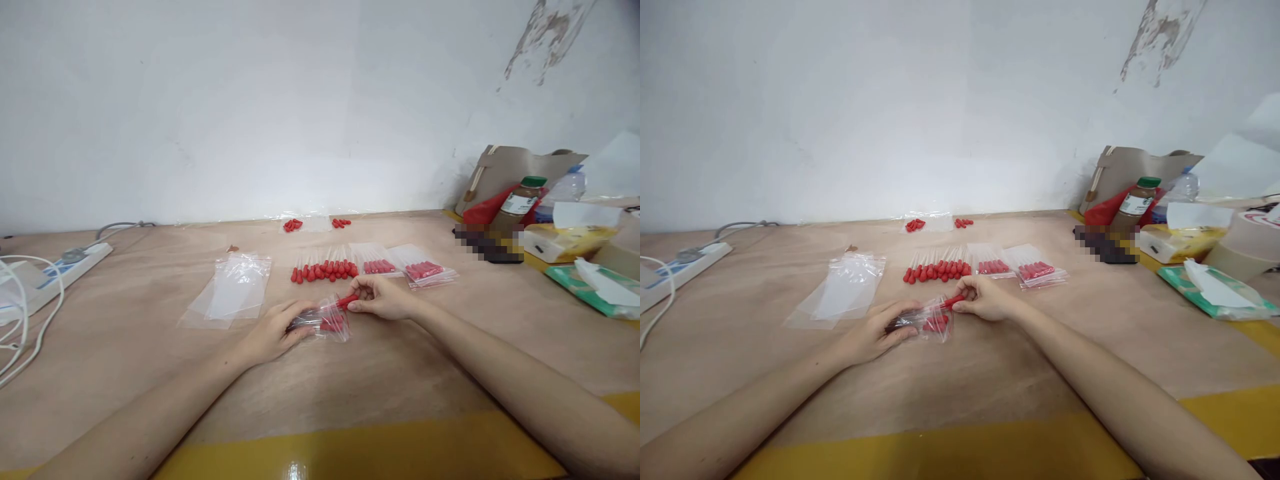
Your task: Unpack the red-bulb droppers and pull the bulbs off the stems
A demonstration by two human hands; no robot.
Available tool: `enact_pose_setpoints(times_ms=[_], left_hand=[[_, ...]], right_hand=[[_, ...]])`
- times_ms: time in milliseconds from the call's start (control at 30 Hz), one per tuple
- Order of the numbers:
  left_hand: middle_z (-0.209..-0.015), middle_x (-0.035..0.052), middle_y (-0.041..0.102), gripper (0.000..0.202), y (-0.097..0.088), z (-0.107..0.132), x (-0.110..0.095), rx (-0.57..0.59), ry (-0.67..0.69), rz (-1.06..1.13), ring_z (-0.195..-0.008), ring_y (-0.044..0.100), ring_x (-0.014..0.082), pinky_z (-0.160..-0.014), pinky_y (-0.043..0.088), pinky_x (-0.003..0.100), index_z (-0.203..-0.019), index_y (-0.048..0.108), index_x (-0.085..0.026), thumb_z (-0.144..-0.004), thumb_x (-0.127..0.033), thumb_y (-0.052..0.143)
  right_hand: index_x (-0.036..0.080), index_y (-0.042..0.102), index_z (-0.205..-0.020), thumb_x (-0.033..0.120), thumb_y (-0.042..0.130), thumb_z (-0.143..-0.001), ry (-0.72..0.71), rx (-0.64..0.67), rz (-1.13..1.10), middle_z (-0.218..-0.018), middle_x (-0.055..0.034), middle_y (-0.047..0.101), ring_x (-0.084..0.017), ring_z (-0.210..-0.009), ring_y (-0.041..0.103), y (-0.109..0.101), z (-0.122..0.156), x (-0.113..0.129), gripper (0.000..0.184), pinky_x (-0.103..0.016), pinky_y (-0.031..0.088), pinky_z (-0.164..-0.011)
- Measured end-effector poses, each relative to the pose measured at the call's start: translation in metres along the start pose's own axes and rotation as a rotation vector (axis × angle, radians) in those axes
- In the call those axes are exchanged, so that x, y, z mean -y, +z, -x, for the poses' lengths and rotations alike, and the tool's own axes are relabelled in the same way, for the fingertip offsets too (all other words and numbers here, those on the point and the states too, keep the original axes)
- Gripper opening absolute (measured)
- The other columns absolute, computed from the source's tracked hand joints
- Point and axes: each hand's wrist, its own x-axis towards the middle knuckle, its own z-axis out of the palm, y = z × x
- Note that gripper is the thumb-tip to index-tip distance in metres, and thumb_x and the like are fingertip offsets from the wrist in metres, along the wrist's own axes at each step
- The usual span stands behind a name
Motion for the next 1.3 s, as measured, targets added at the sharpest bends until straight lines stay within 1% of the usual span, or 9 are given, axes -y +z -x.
enact_pose_setpoints(times_ms=[233, 367, 467, 633, 733, 833, 967, 1167, 1300], left_hand=[[-0.108, 0.0050, 0.059, 0.033, 0.001, 0.001, 0.001, -0.004, 0.009, 0.022, -0.094, 0.056, 0.0166, -0.081, 0.044, 0.030, -0.117, 0.047, -0.022, -0.086, -0.033, 0.048], [-0.110, 0.0061, 0.058, 0.041, -0.005, 0.001, -0.001, 0.039, -0.010, 0.090, -0.094, 0.057, 0.0186, -0.081, 0.047, 0.032, -0.118, 0.047, -0.022, -0.081, -0.037, 0.054], [-0.117, 0.0077, 0.055, 0.049, -0.007, -0.002, 0.001, 0.006, -0.056, 0.215, -0.105, 0.054, 0.0229, -0.090, 0.045, 0.037, -0.118, 0.048, -0.021, -0.074, -0.038, 0.062], [-0.134, 0.0091, 0.038, 0.054, 0.003, -0.013, 0.021, -0.419, -0.205, 0.504, -0.126, 0.037, 0.0230, -0.105, 0.032, 0.041, -0.122, 0.039, -0.022, -0.074, -0.032, 0.062], [-0.140, 0.0104, 0.026, 0.071, 0.009, -0.019, 0.035, -0.521, -0.312, 0.682, -0.131, 0.027, 0.0222, -0.107, 0.028, 0.040, -0.128, 0.028, -0.025, -0.068, -0.029, 0.066], [-0.141, 0.0120, 0.023, 0.087, 0.011, -0.022, 0.043, -0.521, -0.406, 0.800, -0.133, 0.022, 0.0226, -0.109, 0.024, 0.039, -0.133, 0.019, -0.026, -0.061, -0.020, 0.068], [-0.143, 0.0104, 0.023, 0.090, 0.006, -0.022, 0.045, -0.496, -0.488, 0.850, -0.132, 0.025, 0.0224, -0.109, 0.023, 0.039, -0.136, 0.015, -0.027, -0.061, -0.009, 0.061], [-0.140, 0.0122, 0.033, 0.080, -0.002, -0.022, 0.041, -0.372, -0.473, 0.850, -0.129, 0.032, 0.0231, -0.107, 0.028, 0.043, -0.136, 0.019, -0.019, -0.065, -0.010, 0.055], [-0.142, 0.0138, 0.029, 0.076, -0.003, -0.022, 0.040, -0.357, -0.486, 0.840, -0.130, 0.030, 0.0223, -0.109, 0.025, 0.040, -0.133, 0.023, -0.016, -0.065, -0.011, 0.056]], right_hand=[[0.015, 0.059, -0.086, 0.036, 0.070, -0.065, 0.065, 0.002, -0.124, -0.078, -0.0024, 0.066, -0.009, -0.064, 0.058, -0.041, 0.000, -0.001, 0.032, -0.022, 0.045, -0.060], [0.017, 0.061, -0.083, 0.038, 0.075, -0.060, 0.076, -0.248, -0.230, -0.075, -0.0017, 0.067, -0.008, -0.055, 0.057, -0.079, 0.003, 0.009, 0.034, -0.023, 0.048, -0.055], [0.017, 0.061, -0.080, 0.037, 0.075, -0.059, -0.089, -0.480, -0.297, -0.077, -0.0028, 0.068, -0.010, -0.064, 0.061, -0.089, -0.004, 0.020, 0.033, -0.025, 0.050, -0.063], [0.017, 0.064, -0.082, 0.029, 0.068, -0.069, -0.426, -0.630, 0.019, -0.082, -0.0052, 0.069, -0.015, -0.075, 0.063, -0.035, -0.044, 0.038, 0.018, -0.031, 0.051, -0.073], [0.017, 0.065, -0.085, 0.019, 0.057, -0.078, -0.604, -0.525, 0.468, -0.090, -0.0068, 0.068, -0.016, -0.084, 0.061, 0.010, -0.077, 0.041, 0.011, -0.031, 0.047, -0.080], [0.012, 0.065, -0.087, 0.011, 0.050, -0.081, -0.624, -0.295, 0.841, -0.089, -0.0111, 0.066, -0.017, -0.086, 0.058, 0.041, -0.103, 0.040, 0.015, -0.029, 0.044, -0.078], [0.008, 0.063, -0.089, 0.011, 0.046, -0.084, -0.572, -0.128, 1.006, -0.088, -0.0124, 0.064, -0.017, -0.085, 0.055, 0.060, -0.120, 0.040, 0.019, -0.029, 0.041, -0.077], [0.012, 0.065, -0.086, 0.019, 0.055, -0.080, -0.561, -0.073, 0.993, -0.088, -0.0102, 0.065, -0.018, -0.085, 0.055, 0.070, -0.118, 0.036, 0.014, -0.031, 0.039, -0.080], [0.015, 0.064, -0.097, 0.028, 0.055, -0.081, -0.528, -0.222, 0.809, -0.094, -0.0096, 0.065, -0.019, -0.090, 0.055, 0.050, -0.095, 0.038, 0.022, -0.032, 0.040, -0.082]])
